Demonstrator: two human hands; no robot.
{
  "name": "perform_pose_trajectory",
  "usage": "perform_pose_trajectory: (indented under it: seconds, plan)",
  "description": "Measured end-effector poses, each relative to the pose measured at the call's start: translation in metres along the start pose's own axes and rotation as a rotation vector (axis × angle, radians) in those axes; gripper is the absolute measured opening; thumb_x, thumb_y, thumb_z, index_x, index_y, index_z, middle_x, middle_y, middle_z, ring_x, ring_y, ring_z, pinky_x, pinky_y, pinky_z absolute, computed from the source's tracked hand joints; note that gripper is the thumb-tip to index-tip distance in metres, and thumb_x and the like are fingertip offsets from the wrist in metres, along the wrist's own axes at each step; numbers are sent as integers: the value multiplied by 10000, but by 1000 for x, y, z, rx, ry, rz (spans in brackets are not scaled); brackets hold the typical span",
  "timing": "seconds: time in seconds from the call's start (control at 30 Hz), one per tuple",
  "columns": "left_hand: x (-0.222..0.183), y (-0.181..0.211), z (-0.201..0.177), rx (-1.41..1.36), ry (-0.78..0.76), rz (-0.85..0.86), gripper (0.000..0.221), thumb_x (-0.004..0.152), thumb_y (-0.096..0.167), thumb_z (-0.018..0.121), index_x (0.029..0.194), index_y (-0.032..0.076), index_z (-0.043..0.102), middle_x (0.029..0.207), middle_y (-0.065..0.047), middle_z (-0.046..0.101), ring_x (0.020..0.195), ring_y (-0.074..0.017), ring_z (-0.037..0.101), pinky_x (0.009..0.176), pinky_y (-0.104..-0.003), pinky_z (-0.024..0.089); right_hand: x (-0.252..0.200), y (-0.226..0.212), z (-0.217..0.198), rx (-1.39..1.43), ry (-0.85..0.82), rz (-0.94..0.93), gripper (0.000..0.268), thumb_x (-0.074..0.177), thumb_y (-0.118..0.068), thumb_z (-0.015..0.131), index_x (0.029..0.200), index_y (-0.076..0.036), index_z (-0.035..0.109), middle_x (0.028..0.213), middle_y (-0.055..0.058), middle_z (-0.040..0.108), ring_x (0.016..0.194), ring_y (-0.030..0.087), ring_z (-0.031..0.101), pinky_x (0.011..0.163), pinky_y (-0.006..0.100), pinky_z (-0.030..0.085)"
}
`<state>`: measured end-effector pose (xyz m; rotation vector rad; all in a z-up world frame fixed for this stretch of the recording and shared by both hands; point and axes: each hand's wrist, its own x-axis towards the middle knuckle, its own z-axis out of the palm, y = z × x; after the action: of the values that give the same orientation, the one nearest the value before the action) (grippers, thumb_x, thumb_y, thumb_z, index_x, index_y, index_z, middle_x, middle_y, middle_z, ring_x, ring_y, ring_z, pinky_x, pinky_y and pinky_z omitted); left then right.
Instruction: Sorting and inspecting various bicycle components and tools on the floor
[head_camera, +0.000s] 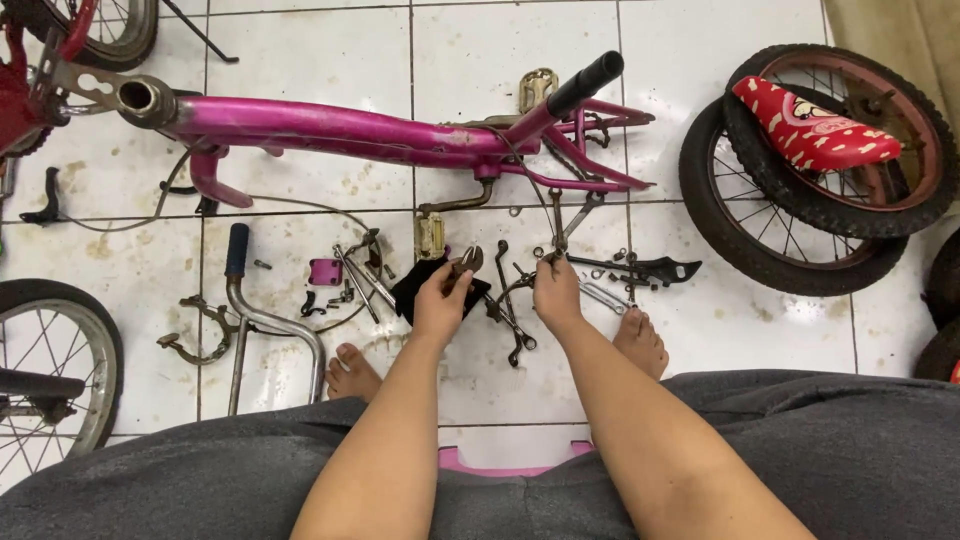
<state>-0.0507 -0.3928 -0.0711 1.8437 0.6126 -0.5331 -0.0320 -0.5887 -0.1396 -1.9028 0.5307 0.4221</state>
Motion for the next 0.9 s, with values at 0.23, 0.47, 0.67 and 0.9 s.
perform_pose_trajectory:
  seconds: [0.23, 0.47, 0.67, 0.9]
  plan:
    - [4, 7, 15, -11, -52, 113, 475, 1016, 242, 638, 1435, 33, 563, 1492, -207, 540, 1454, -355, 421, 1232, -464, 339, -24, -44, -30, 1, -43, 48, 595, 995, -309, 367, 1421, 87, 489, 1483, 328, 494, 1438, 472, 397, 1226, 579, 284]
    - [26, -11, 41, -14, -107, 160, 381, 921, 308, 782, 1281, 193, 726, 1210, -76, 748, 1147, -191, 686, 968, -346, 567, -3, -21, -31, 69, 5, 4, 460, 947, -329, 435, 1224, -11, 617, 1329, 230, 618, 1359, 411, 489, 1173, 552, 342]
    - [23, -7, 38, -42, -94, 186, 436, 834, 275, 848, 1246, 180, 744, 1172, -99, 764, 1117, -211, 696, 936, -337, 572, 4, -11, -27, 94, 27, -30, 362, 927, -331, 454, 1064, -48, 633, 1209, 197, 647, 1290, 392, 525, 1128, 543, 372]
    - [10, 6, 33, -78, -80, 227, 464, 749, 156, 886, 1198, 152, 767, 1116, -142, 774, 1124, -272, 699, 954, -395, 575, 7, -3, -22, 168, 44, -51, 336, 903, -348, 457, 854, -87, 663, 1055, 130, 641, 1179, 305, 541, 1076, 450, 396]
